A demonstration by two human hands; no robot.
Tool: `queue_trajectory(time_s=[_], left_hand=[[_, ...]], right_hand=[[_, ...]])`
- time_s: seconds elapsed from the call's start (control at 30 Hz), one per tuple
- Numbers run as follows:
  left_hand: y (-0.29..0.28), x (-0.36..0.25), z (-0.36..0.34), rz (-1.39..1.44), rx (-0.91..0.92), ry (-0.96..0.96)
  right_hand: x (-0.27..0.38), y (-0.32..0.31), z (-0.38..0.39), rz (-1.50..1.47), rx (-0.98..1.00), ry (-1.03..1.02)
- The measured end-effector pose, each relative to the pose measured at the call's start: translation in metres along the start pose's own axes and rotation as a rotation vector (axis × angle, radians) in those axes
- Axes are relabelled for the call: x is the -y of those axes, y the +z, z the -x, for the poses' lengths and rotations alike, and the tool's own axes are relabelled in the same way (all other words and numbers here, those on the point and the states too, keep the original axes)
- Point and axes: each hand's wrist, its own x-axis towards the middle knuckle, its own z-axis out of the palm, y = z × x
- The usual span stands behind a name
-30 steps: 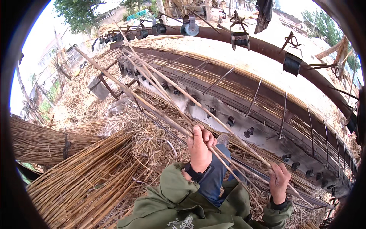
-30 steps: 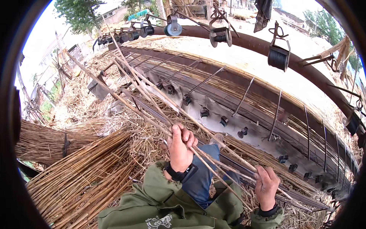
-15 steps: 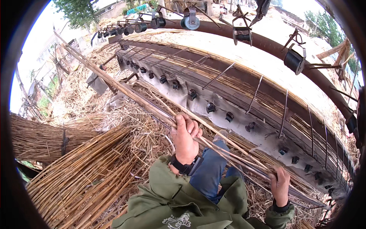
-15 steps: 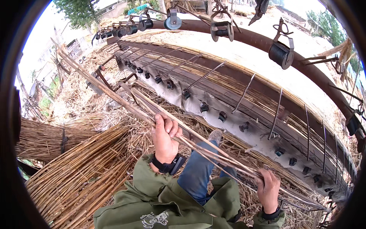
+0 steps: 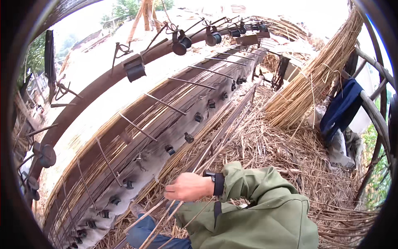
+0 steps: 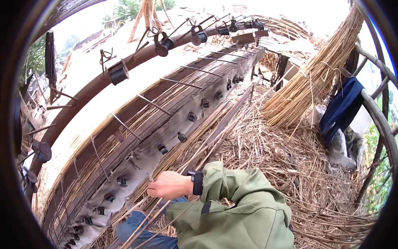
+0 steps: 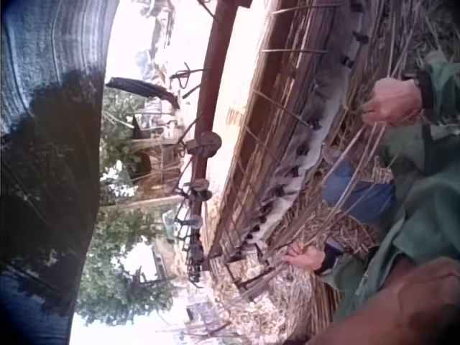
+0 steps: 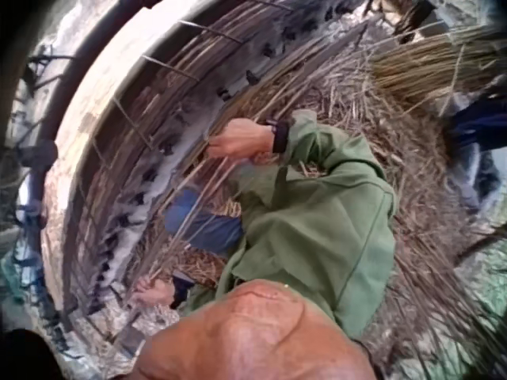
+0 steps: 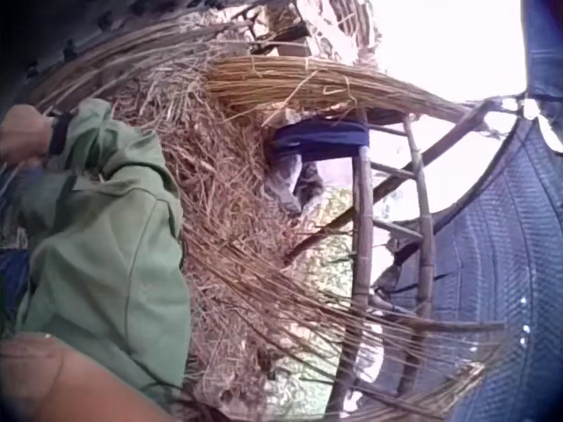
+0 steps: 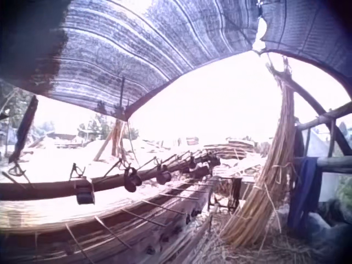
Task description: Operating a manual mechanical loom to weave reeds into a large mat.
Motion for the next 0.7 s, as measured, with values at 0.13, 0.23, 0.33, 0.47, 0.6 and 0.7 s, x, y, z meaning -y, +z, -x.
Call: queue_trajectory(time_s=[0.13, 0.23, 0.33, 0.47, 0.6, 0.7], left_hand=[[0.026, 0.028, 0.019, -0.133, -0.099, 0.028], [0.062, 0.044, 0.034, -0.315, -0.281, 0.009], [0.083, 0.046, 0.041, -0.332, -0.222, 0.074], [0.088, 0.043, 0.044, -0.075, -0.137, -0.021], [0.088, 0.053, 0.049, -0.052, -0.087, -0.024], [0.092, 0.080, 0.052, -0.009, -0.078, -0.045]], right_hand=[[-0.053, -0.060, -0.004, 0.056, -0.122, -0.183], [-0.097, -0.093, -0.022, 0.147, -0.195, -0.197], [-0.126, -0.101, -0.028, 0.414, -0.219, 0.030], [-0.148, -0.092, -0.035, 0.481, -0.281, 0.066], [-0.128, -0.081, -0.060, 0.404, -0.491, 0.234], [-0.044, -0.041, -0.071, -0.029, -0.350, 0.020]])
